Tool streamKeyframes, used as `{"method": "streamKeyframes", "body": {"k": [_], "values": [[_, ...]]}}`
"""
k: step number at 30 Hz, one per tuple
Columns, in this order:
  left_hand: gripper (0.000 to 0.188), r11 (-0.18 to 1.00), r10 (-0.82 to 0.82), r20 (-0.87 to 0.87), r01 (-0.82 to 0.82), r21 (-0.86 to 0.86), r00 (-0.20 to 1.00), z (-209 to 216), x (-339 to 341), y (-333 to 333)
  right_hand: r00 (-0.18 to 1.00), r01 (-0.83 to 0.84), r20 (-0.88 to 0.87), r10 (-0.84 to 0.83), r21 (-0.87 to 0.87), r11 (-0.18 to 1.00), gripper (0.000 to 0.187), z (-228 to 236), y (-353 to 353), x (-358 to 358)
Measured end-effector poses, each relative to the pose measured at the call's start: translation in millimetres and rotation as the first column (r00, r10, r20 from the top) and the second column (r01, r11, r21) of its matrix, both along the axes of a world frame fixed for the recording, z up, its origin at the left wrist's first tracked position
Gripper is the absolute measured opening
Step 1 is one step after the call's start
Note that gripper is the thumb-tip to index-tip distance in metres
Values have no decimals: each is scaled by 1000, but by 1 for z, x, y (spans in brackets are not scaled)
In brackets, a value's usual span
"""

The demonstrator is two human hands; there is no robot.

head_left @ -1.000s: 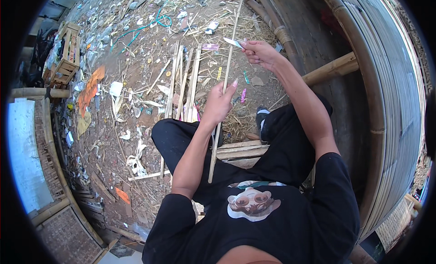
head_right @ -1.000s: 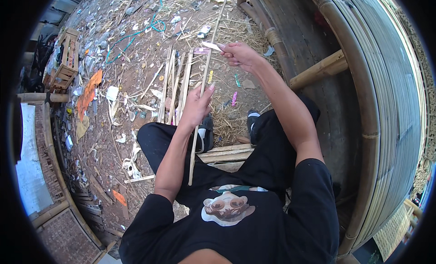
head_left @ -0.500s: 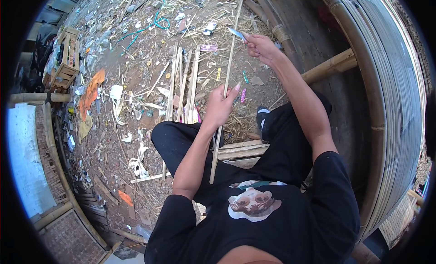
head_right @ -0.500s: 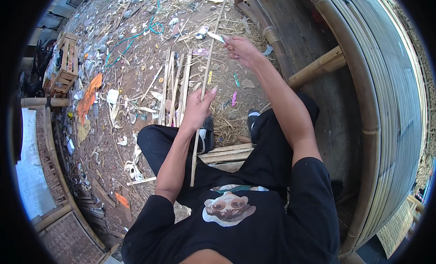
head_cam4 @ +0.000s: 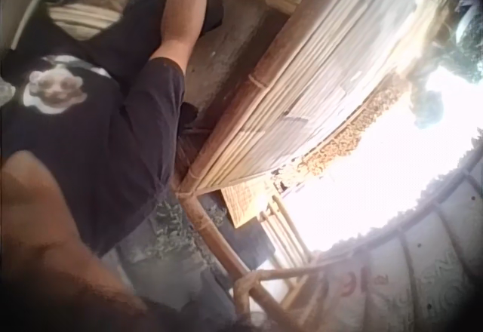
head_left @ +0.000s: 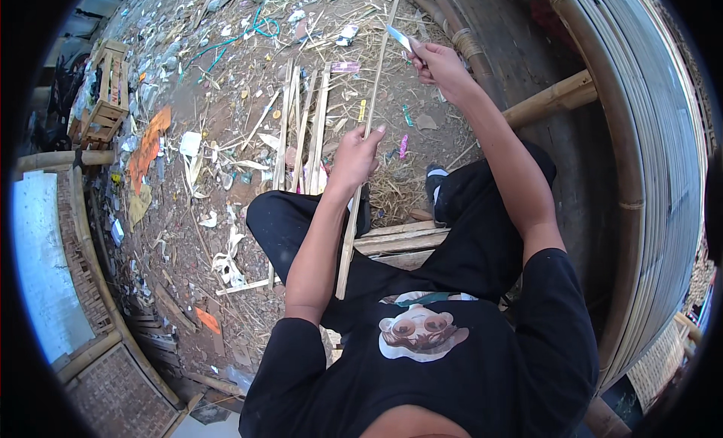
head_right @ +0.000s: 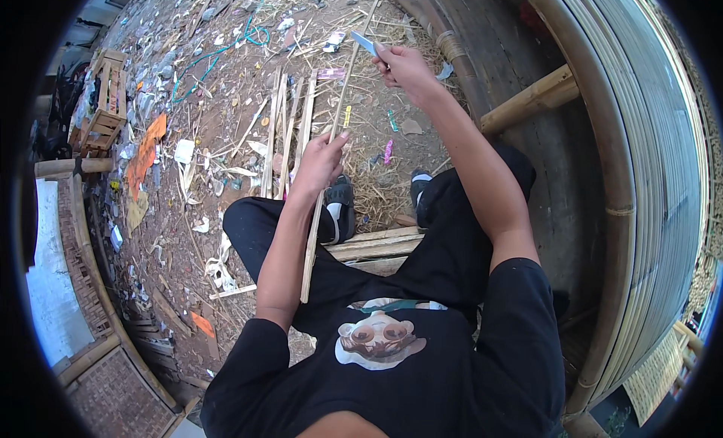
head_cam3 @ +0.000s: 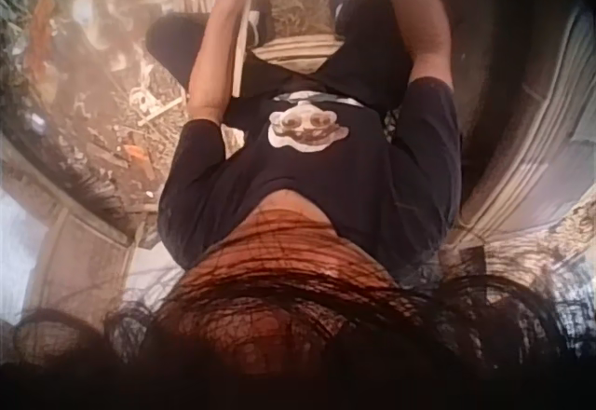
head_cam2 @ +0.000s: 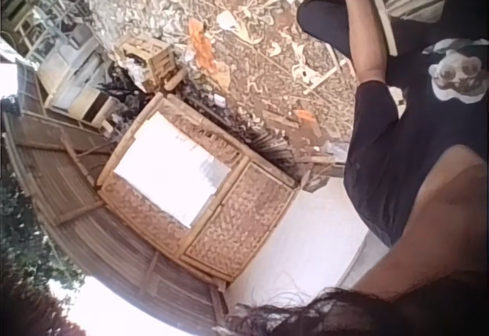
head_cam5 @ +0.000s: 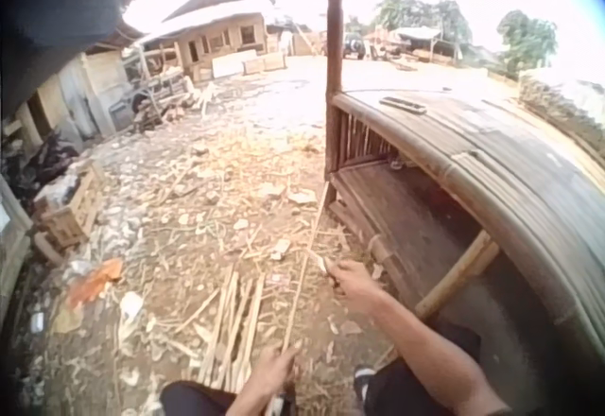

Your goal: The person shaves a thin strip of wood with a small blade while sitting on a bamboo bench.

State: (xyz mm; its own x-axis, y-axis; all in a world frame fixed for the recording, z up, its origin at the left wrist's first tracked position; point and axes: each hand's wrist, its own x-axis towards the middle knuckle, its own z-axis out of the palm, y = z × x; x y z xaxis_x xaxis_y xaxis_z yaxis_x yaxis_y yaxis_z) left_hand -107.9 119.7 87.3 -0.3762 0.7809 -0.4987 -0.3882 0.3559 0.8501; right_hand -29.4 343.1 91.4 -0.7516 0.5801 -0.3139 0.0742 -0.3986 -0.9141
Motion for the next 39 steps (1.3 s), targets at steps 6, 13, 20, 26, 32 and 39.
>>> {"method": "streamKeyframes", "body": {"k": [6, 13, 20, 26, 32, 39], "values": [[20, 998, -15, -8, 15, -67, 1000, -10, 13, 0, 901, -303, 322, 290, -8, 953, 28, -11, -56, -1], [19, 988, -82, 43, 87, -125, 996, -41, 35, -5, 858, -276, 436, 270, -50, 960, 27, -86, -96, 2], [33, 986, 16, 383, 49, -158, 924, -26, 64, -54, 912, -137, 356, 202, -199, 970, 24, -110, -105, 11], [22, 992, -34, 404, 81, -99, 914, -8, 101, -108, 924, -153, 327, 200, -164, 975, 27, -107, -100, 21], [10, 973, 216, 565, -224, -55, 796, -8, 117, -123, 717, -610, 628, 301, 358, 707, 21, -67, -105, 51], [17, 982, 140, 565, -189, 29, 813, -32, 112, -131, 722, -654, 292, 627, -10, 757, 19, -88, -131, 96]]}}
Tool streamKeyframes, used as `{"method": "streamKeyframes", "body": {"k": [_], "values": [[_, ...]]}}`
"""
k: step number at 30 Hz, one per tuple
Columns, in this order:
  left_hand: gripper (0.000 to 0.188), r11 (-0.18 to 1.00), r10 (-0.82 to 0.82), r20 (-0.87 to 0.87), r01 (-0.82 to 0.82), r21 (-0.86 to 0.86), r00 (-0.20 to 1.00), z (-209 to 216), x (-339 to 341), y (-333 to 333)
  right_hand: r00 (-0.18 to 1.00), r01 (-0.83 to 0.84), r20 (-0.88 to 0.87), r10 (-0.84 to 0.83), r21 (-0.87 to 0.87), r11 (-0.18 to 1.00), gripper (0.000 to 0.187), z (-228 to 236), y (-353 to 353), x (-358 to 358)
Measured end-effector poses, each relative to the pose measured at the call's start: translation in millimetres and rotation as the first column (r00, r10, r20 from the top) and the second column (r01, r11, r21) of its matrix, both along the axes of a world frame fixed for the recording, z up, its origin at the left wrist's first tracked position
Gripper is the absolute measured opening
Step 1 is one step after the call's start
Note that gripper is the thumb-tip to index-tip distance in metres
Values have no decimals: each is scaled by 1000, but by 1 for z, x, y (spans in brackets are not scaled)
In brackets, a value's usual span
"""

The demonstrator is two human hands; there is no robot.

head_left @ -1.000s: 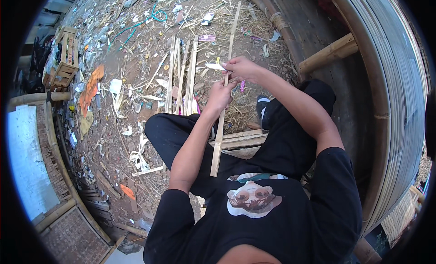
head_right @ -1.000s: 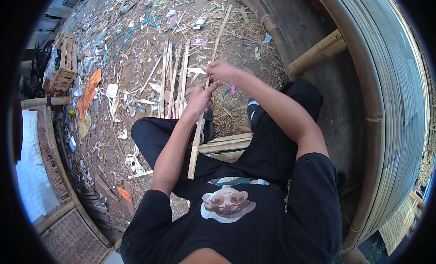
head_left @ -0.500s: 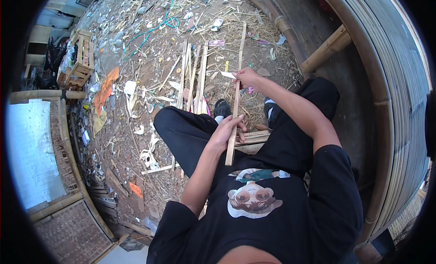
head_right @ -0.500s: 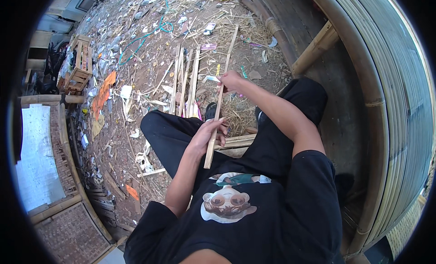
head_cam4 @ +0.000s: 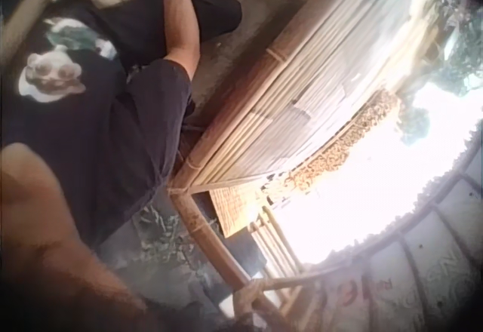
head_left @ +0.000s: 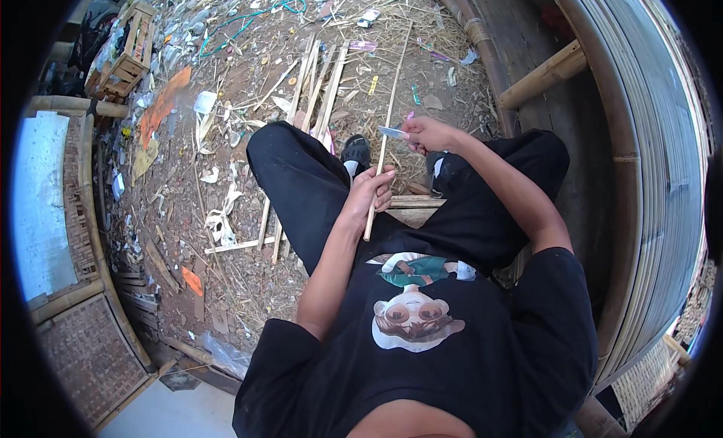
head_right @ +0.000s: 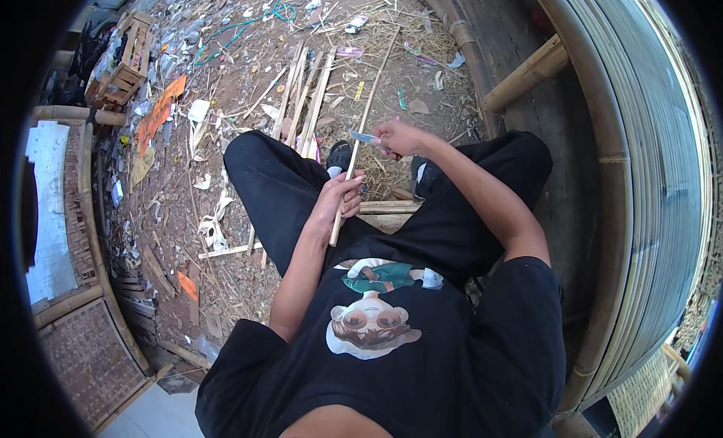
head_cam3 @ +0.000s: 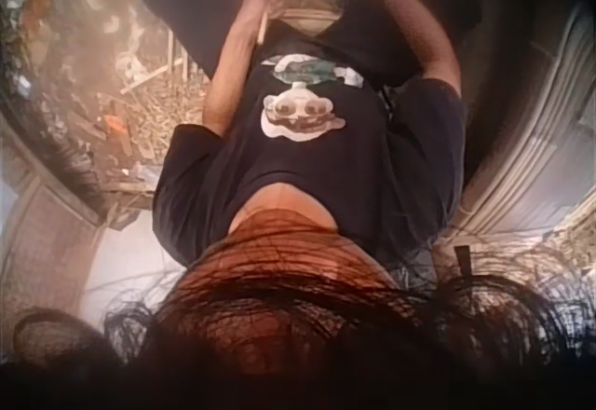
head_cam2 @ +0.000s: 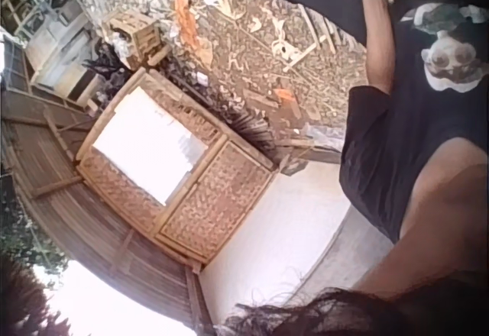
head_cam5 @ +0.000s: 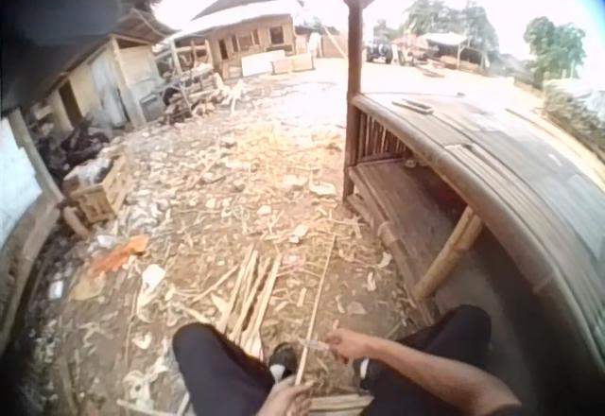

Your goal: The person shaves a thin strip of wood with a small blade while sitting on a bamboo bench.

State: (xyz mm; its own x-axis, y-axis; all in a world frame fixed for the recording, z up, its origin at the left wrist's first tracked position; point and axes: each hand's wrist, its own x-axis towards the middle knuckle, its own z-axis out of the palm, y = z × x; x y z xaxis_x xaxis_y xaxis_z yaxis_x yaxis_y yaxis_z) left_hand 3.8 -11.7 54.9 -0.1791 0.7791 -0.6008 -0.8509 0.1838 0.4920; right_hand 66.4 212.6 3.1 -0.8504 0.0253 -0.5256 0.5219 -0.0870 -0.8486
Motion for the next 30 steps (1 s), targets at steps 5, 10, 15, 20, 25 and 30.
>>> {"method": "streamKeyframes", "body": {"k": [5, 10, 15, 20, 25, 30], "values": [[35, 996, -30, 42, 26, 82, 999, -5, 4, 0, 996, 81, 23, -88, 228, 970, 25, 7, -20, 5], [33, 999, -11, -85, 8, -39, 996, 12, 12, 4, 968, 243, -66, -244, -24, 970, 28, 38, -38, 14], [21, 995, -56, 70, 50, 86, 996, -2, 1, -3, 998, 63, 21, -60, -188, 980, 25, 33, -52, 28], [11, 990, -87, 91, 76, 115, 992, -2, 1, -4, 996, 74, 83, -36, -518, 852, 19, 31, -62, 29], [14, 986, -77, 253, 36, 164, 964, -8, -1, -5, 979, 202, 142, -147, -555, 807, 19, 16, -56, 22], [18, 990, -33, 340, -16, 142, 940, -6, -3, -5, 979, 200, 166, -122, -625, 755, 22, 7, -45, 16]]}}
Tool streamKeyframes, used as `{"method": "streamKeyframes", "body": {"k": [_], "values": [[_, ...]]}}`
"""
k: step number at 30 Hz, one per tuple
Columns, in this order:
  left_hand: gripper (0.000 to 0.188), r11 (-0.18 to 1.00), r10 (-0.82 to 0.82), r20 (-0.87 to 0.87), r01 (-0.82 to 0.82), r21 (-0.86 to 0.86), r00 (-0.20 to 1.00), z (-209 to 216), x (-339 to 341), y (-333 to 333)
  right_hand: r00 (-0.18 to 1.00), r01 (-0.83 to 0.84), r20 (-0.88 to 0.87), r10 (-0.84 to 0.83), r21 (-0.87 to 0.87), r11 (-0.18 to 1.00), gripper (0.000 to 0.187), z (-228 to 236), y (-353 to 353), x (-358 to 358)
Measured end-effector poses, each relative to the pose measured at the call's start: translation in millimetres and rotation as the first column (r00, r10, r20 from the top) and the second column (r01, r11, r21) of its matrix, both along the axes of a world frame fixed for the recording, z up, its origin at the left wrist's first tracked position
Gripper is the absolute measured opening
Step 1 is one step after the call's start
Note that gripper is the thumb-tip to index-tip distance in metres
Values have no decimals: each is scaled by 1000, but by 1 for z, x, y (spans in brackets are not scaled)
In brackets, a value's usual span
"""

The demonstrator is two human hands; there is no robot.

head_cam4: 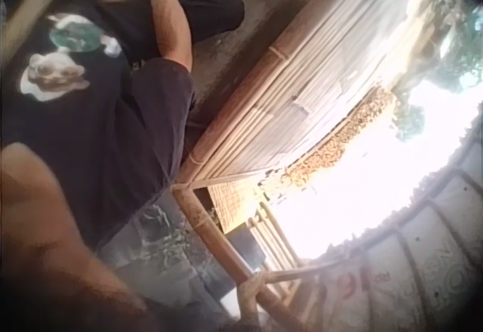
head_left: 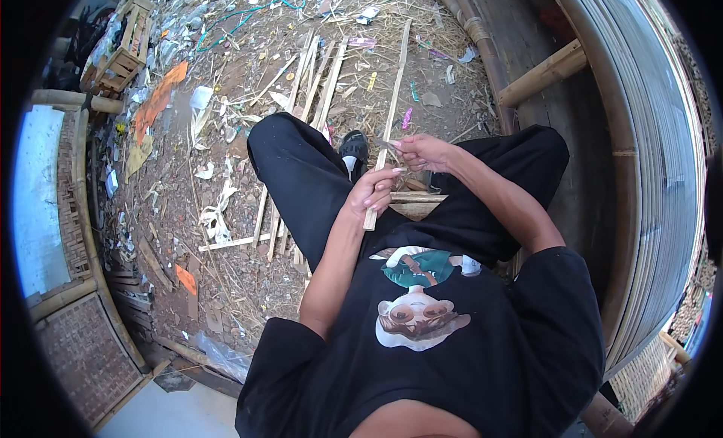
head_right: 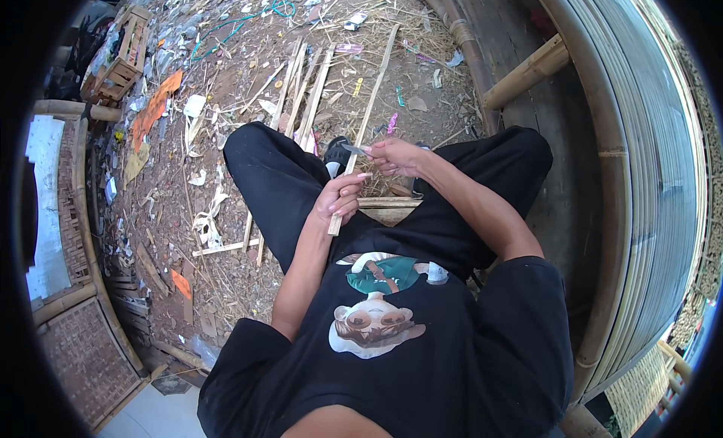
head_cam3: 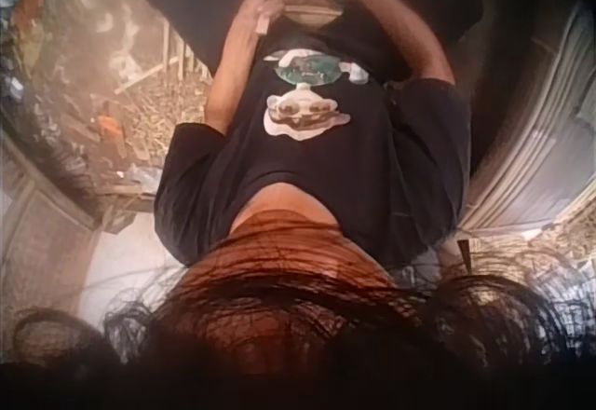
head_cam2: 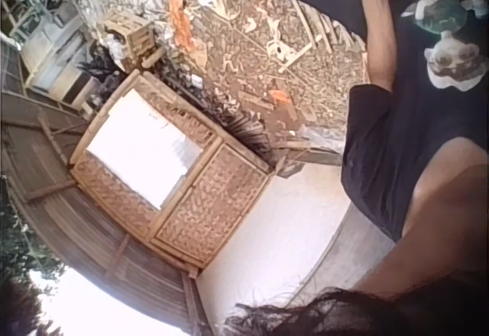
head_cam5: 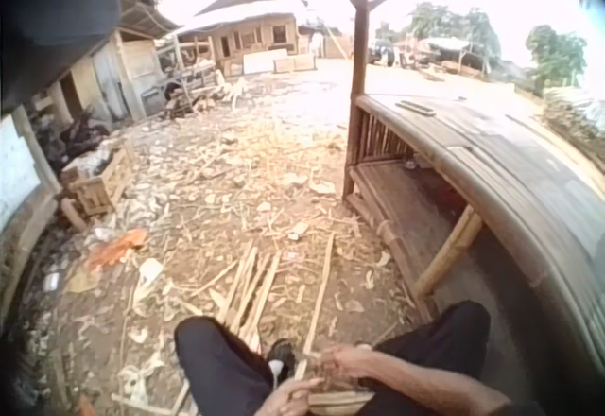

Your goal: The person shaves a thin strip of wood with a small blade while sitting on a bamboo bench.

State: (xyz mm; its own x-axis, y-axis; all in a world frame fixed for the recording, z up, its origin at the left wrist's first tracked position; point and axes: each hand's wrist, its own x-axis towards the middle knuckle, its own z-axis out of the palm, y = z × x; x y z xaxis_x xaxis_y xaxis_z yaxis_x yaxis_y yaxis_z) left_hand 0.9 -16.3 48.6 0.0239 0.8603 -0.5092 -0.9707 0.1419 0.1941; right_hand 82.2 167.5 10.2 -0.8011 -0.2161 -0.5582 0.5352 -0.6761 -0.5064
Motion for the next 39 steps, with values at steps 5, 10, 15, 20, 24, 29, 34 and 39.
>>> {"method": "streamKeyframes", "body": {"k": [5, 10, 15, 20, 24, 29, 34, 39], "values": [[20, 1000, -18, 38, 18, 11, 999, -2, 3, 0, 999, 0, 35, -3, 70, 998, 23, 4, -1, 4], [20, 999, 29, 88, -26, -26, 996, 5, 1, 2, 999, -3, 44, -1, 92, 996, 24, 13, -13, 3], [18, 1000, -8, 50, 8, 1, 999, -2, 2, 2, 997, 74, 14, -79, 196, 978, 24, -3, 9, -4], [17, 996, 46, 163, -57, 66, 986, -2, 3, 0, 997, 51, 62, -56, 75, 996, 22, 3, -4, 5], [19, 969, 131, 379, -199, 146, 916, -3, -1, 0, 995, 90, 50, -89, -16, 996, 24, -3, -6, -1], [18, 968, 95, 383, -175, 180, 919, -4, 2, 0, 992, 120, 42, -123, 65, 991, 26, -4, -3, 0], [16, 969, 117, 381, -189, 157, 917, -3, 1, 0, 997, 78, 18, -80, 91, 993, 27, 5, -11, 3], [14, 970, 118, 374, -188, 155, 920, -4, 2, 3, 978, 206, -2, -210, 203, 957, 28, -16, 2, -5]]}}
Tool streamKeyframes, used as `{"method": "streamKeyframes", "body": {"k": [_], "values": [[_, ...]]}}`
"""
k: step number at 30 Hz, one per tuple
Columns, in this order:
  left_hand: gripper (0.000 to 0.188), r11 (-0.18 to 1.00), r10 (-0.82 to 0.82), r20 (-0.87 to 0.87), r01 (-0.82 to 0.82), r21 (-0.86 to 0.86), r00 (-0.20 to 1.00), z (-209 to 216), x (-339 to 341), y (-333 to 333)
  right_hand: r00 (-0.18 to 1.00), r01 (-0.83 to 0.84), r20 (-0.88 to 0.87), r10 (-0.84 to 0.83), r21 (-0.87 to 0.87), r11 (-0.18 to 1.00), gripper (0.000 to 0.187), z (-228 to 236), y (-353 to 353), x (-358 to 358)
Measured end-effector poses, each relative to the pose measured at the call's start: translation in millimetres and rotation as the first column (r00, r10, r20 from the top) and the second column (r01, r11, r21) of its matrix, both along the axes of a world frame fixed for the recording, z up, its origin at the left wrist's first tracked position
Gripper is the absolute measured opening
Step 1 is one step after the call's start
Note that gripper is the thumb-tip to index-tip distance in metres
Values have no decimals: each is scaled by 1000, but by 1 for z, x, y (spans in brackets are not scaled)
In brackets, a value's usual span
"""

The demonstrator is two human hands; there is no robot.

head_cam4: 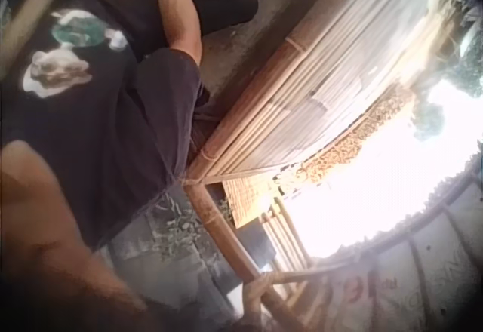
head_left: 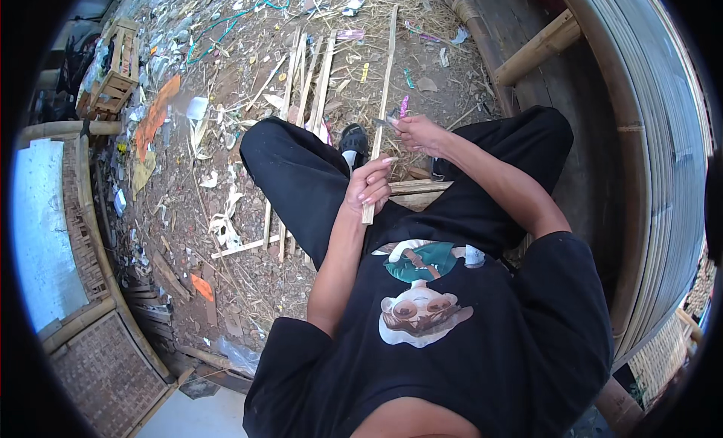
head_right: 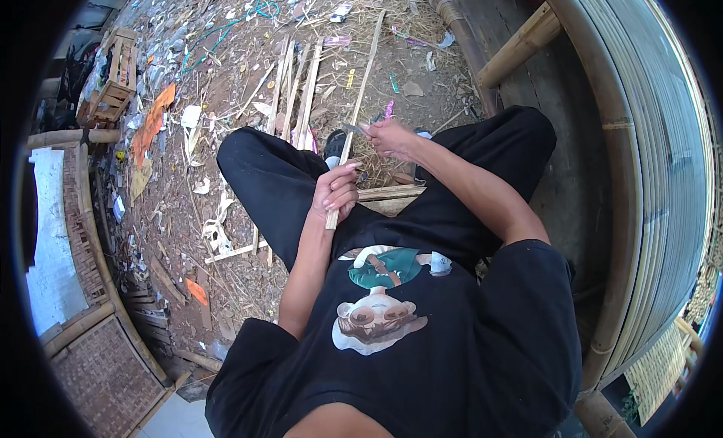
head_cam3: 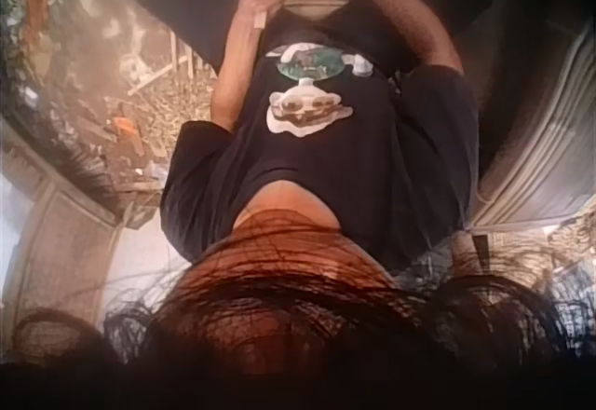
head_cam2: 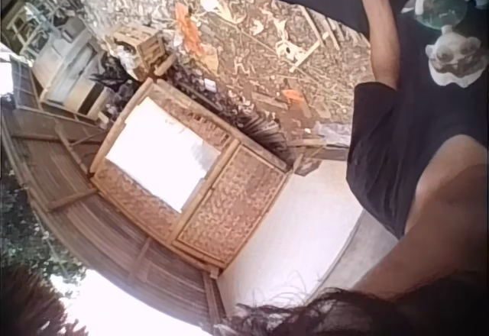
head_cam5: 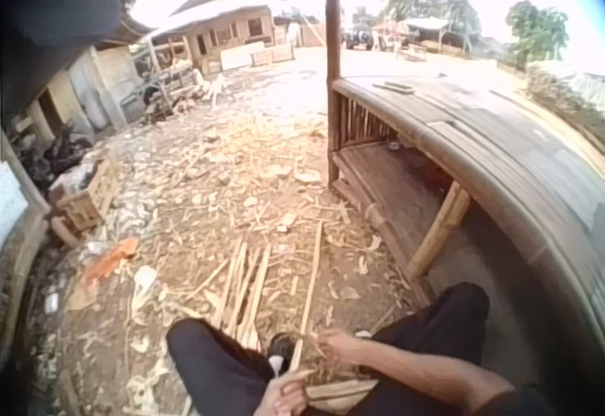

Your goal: The person shaves a thin strip of wood with a small blade while sitting on a bamboo bench.

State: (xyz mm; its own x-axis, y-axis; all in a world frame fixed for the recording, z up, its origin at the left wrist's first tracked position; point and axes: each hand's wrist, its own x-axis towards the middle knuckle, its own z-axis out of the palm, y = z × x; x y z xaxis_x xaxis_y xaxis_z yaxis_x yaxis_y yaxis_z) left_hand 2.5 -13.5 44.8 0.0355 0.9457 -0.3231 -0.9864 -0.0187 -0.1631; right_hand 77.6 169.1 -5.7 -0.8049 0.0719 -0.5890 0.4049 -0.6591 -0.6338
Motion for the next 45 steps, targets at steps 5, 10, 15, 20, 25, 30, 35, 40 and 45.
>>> {"method": "streamKeyframes", "body": {"k": [5, 10, 15, 20, 25, 30, 35, 40, 45], "values": [[12, 999, -16, -58, 14, -33, 998, -3, 2, -2, 998, -14, 61, 12, 32, 999, 26, 14, -4, 4], [13, 986, -83, -205, 51, -160, 975, 1, -1, -2, 979, 198, 24, -203, 133, 971, 27, 21, 18, 3], [23, 969, -130, -339, 47, -242, 932, 8, 6, -7, 998, -60, 36, 47, 667, 743, 34, 36, 18, 17], [28, 883, -192, -449, -46, -467, 872, 35, 18, -29, 988, -135, 99, 117, 924, 358, 31, 57, 5, 19], [36, 930, -202, -566, -25, -367, 799, 48, 29, -44, 946, -121, 15, 324, 943, 311, 21, 67, -13, 18], [34, 937, -136, -504, -55, -346, 853, 48, 37, -44, 930, 19, -146, 338, 935, 353, 15, 60, -20, 15], [30, 926, -104, -434, -71, -370, 895, 49, 47, -40, 974, -1, -55, 218, 969, 248, 15, 12, -10, 5], [28, 904, -221, -485, -10, -428, 846, 41, 48, -35, 985, -91, 60, 161, 978, 189, 18, -17, 5, -8], [30, 910, -171, -441, -30, -413, 881, 37, 47, -39, 967, -49, -15, 255, 969, 243, 17, -18, -9, -2]]}}
